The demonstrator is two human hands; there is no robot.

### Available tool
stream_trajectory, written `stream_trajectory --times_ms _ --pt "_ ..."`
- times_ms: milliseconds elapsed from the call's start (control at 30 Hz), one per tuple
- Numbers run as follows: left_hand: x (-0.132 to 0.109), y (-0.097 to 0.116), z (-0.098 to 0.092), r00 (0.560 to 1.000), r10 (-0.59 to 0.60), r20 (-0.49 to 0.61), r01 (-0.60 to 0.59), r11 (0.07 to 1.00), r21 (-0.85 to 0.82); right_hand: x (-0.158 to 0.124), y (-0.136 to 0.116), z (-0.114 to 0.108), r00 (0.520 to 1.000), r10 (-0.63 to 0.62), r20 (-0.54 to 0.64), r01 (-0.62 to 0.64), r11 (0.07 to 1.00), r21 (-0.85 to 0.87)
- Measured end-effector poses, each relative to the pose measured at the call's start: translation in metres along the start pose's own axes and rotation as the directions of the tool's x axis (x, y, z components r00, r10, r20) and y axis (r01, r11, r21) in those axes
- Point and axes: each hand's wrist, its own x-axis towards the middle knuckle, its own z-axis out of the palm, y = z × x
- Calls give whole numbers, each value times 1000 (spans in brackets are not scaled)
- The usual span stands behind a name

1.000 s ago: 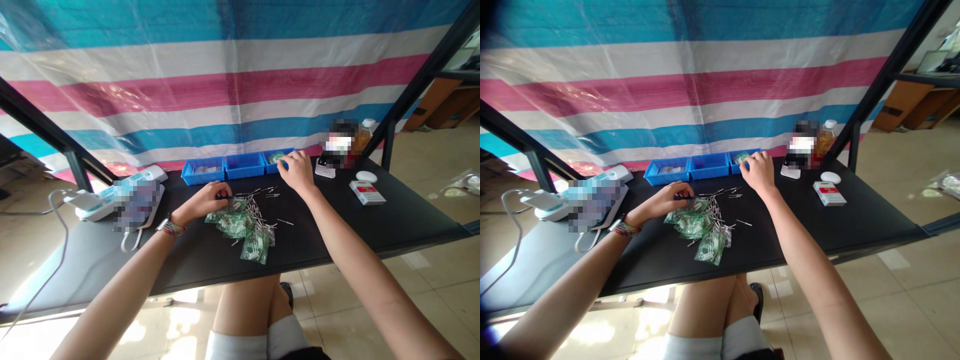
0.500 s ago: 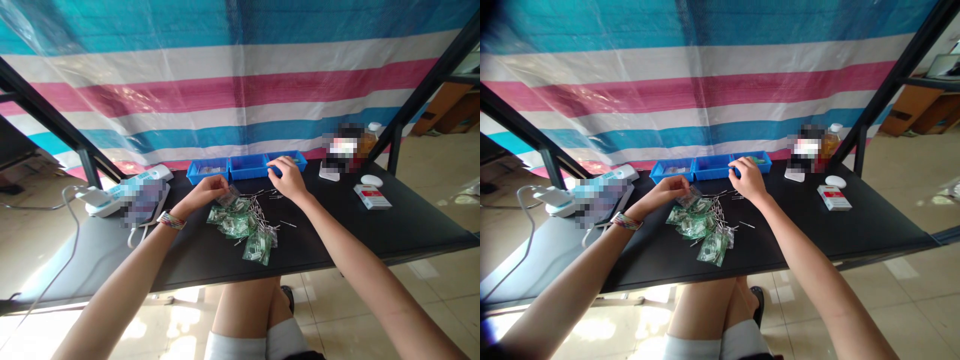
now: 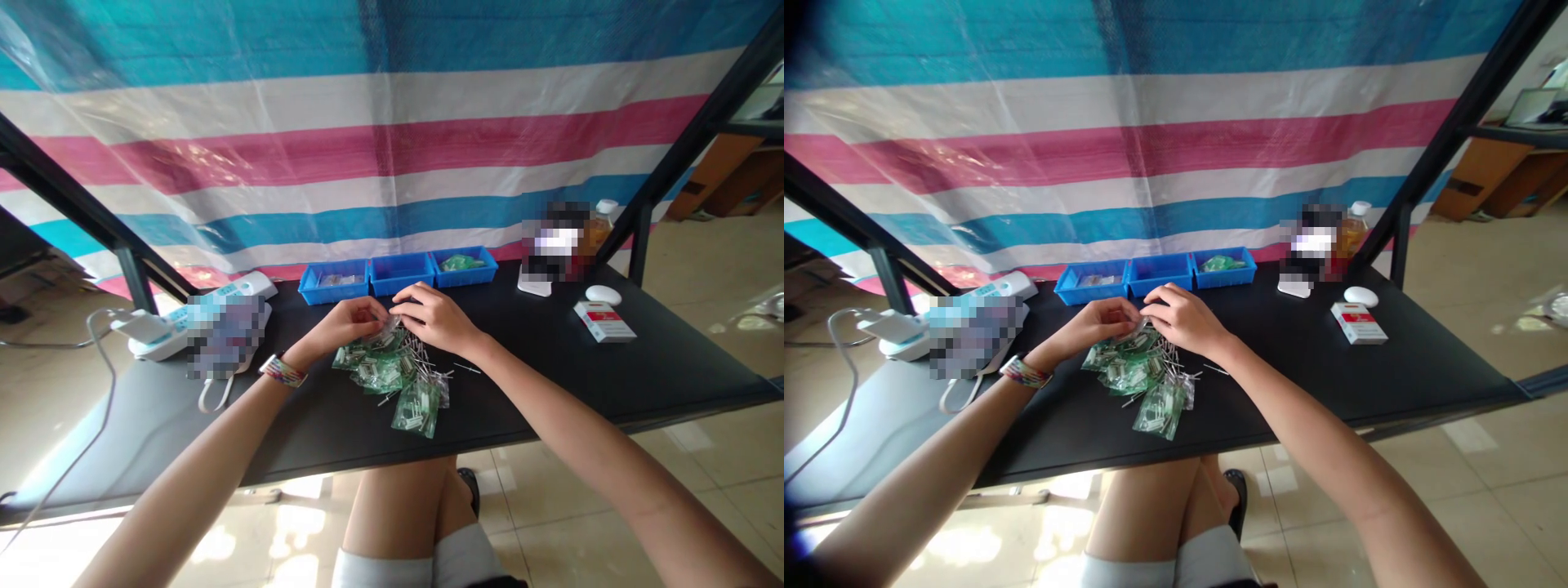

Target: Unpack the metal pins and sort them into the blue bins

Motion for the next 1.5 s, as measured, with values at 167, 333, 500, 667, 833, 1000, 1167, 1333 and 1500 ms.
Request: stream_trajectory --times_ms 167,333,500,667,833,1000,1167,1333,1500 --pt "0 -10 3 994 100 -50 -88 976 200 2 7 4 929 367 -42 -324 863 387" --pt "-5 -5 10 877 456 -154 -292 759 582 6 4 11 773 605 193 -502 396 769" --pt "-11 6 14 767 638 -65 -419 575 703 9 -8 8 761 569 313 -516 238 823" --pt "-11 12 17 782 605 -148 -404 673 619 10 -13 1 776 535 334 -527 259 810" --pt "-11 14 21 878 421 -228 -302 856 419 10 -12 2 802 535 265 -517 402 756" --pt "-13 9 19 897 407 -174 -293 841 455 9 -10 8 772 536 341 -551 299 779" --pt "-13 9 15 794 585 -166 -372 684 628 8 -7 10 699 604 383 -579 164 798" --pt "-11 13 16 766 626 -148 -373 620 691 7 -9 7 690 586 425 -566 70 822" --pt "-2 0 3 783 344 -518 -190 926 328 5 -16 7 862 442 248 -481 558 676"
